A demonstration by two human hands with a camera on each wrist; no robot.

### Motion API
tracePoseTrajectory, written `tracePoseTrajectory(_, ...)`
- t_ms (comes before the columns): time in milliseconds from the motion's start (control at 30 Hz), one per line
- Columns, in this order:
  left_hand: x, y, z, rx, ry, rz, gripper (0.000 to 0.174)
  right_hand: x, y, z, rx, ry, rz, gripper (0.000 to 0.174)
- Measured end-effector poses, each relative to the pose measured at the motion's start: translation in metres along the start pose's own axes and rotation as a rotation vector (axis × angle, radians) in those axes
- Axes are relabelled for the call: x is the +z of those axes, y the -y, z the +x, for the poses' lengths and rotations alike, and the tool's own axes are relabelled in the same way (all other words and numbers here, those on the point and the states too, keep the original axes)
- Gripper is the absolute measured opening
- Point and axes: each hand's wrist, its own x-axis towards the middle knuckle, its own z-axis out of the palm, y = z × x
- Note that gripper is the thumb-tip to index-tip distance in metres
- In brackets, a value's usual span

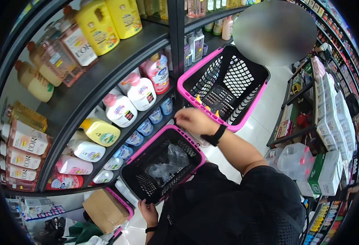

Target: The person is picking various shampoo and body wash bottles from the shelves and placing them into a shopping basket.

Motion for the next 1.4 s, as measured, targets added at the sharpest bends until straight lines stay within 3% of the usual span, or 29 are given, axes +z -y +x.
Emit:
tracePoseTrajectory(100, 0.04, 0.004, 0.009, 0.234, -0.025, 0.17, 0.038, -0.077, -0.035, 0.015, -0.008, -0.125, -0.081, 0.022)
tracePoseTrajectory(167, 0.063, -0.055, 0.032, 0.295, -0.012, 0.145, 0.035, -0.119, -0.068, 0.03, 0.07, -0.177, 0.009, 0.023)
tracePoseTrajectory(200, 0.077, -0.095, 0.043, 0.129, 0.033, 0.122, 0.033, -0.135, -0.086, 0.035, 0.106, -0.176, -0.025, 0.025)
tracePoseTrajectory(233, 0.091, -0.126, 0.054, 0.144, 0.021, 0.124, 0.031, -0.151, -0.105, 0.044, 0.134, -0.181, -0.064, 0.026)
tracePoseTrajectory(267, 0.109, -0.133, 0.07, 0.331, -0.026, 0.222, 0.031, -0.162, -0.133, 0.052, 0.158, -0.134, -0.093, 0.027)
tracePoseTrajectory(333, 0.136, -0.201, 0.084, 0.22, 0.052, 0.013, 0.031, -0.171, -0.182, 0.063, 0.212, -0.025, -0.186, 0.034)
tracePoseTrajectory(433, 0.161, -0.276, 0.095, 0.333, 0.152, 0.028, 0.032, -0.161, -0.229, 0.08, 0.255, 0.243, -0.289, 0.039)
tracePoseTrajectory(533, 0.172, -0.32, 0.096, 0.313, 0.197, 0.05, 0.03, -0.112, -0.302, 0.085, 0.075, 0.386, -0.42, 0.048)
tracePoseTrajectory(567, 0.176, -0.324, 0.096, 0.288, 0.2, 0.033, 0.029, -0.101, -0.301, 0.083, 0.17, 0.405, -0.507, 0.047)
tracePoseTrajectory(700, 0.175, -0.333, 0.09, 0.2, 0.185, 0.047, 0.024, -0.075, -0.314, 0.07, 0.025, 0.501, -0.838, 0.035)
tracePoseTrajectory(733, 0.173, -0.33, 0.087, 0.172, 0.162, 0.065, 0.024, -0.068, -0.323, 0.072, 0.087, 0.569, -0.826, 0.047)
tracePoseTrajectory(933, 0.179, -0.294, 0.054, -0.081, 0.005, -0.117, 0.021, -0.081, -0.318, 0.084, -0.099, 0.657, -0.874, 0.039)
tracePoseTrajectory(1033, 0.183, -0.288, 0.038, -0.104, -0.03, -0.098, 0.021, -0.08, -0.32, 0.094, -0.12, 0.728, -0.86, 0.048)
tracePoseTrajectory(1167, 0.182, -0.292, 0.03, -0.07, -0.011, -0.052, 0.021, -0.078, -0.315, 0.105, -0.142, 0.81, -0.866, 0.047)
tracePoseTrajectory(1400, 0.174, -0.29, 0.047, -0.087, -0.009, -0.126, 0.023, -0.095, -0.316, 0.107, -0.294, 0.715, -0.782, 0.038)
